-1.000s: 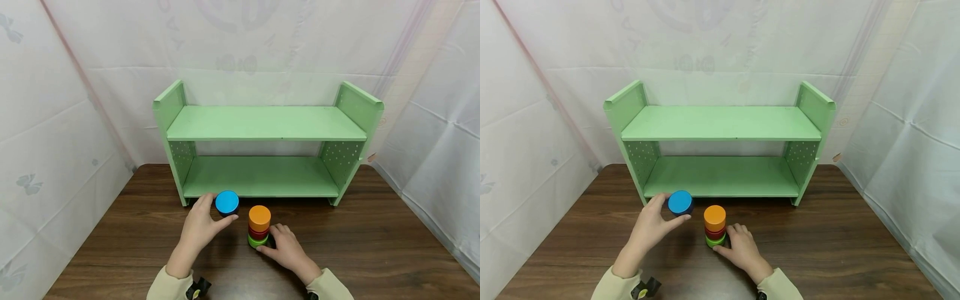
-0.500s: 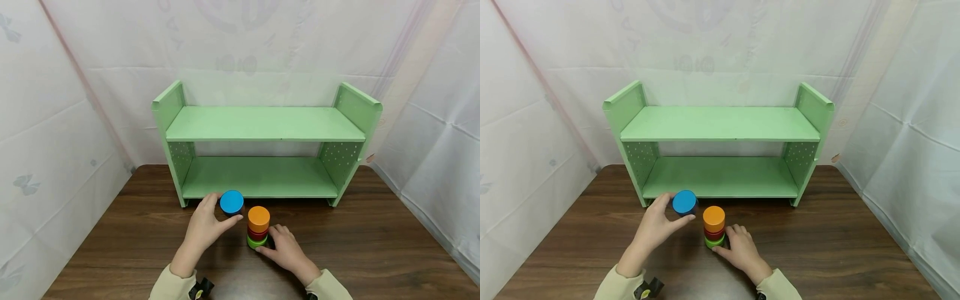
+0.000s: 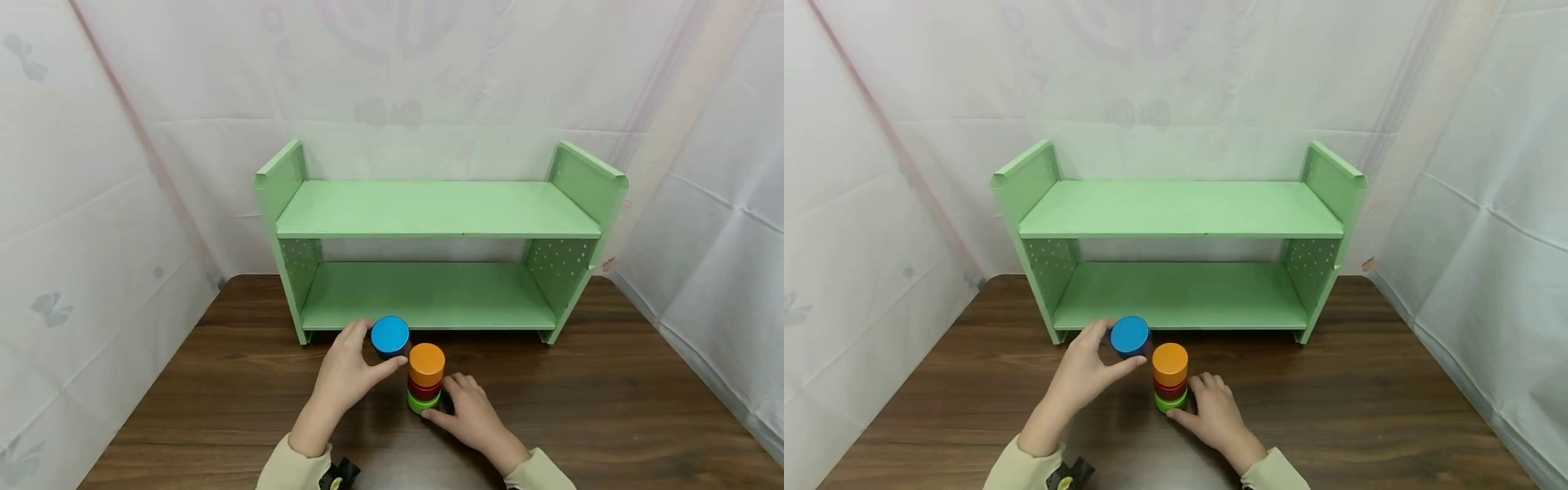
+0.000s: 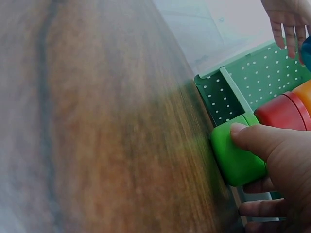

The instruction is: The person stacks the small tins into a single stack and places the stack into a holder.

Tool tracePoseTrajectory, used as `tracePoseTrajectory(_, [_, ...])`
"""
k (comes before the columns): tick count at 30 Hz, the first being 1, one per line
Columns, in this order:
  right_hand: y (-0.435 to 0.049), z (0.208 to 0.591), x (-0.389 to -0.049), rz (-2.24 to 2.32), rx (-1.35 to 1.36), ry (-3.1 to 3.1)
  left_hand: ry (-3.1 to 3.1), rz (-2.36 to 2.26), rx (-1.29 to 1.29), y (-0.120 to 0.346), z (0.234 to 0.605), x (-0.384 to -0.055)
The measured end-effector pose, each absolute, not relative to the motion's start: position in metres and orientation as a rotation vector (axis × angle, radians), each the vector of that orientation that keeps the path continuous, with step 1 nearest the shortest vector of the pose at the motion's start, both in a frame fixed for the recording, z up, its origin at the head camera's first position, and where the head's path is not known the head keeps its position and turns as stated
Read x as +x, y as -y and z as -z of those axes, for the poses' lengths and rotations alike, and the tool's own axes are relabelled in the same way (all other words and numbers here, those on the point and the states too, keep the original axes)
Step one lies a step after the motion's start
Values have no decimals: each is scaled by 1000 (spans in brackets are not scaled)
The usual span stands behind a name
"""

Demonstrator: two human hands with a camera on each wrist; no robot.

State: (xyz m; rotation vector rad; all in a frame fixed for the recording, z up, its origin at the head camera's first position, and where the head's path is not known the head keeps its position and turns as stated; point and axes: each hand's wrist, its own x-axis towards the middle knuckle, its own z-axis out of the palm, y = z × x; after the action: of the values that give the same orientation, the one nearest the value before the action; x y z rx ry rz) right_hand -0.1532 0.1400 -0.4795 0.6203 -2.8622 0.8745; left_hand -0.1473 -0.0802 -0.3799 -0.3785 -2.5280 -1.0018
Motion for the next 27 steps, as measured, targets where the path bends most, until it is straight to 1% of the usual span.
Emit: tracePoseTrajectory(27, [-142,479,-154,-868,649,2859,2615,1050,-373,67,378,-150])
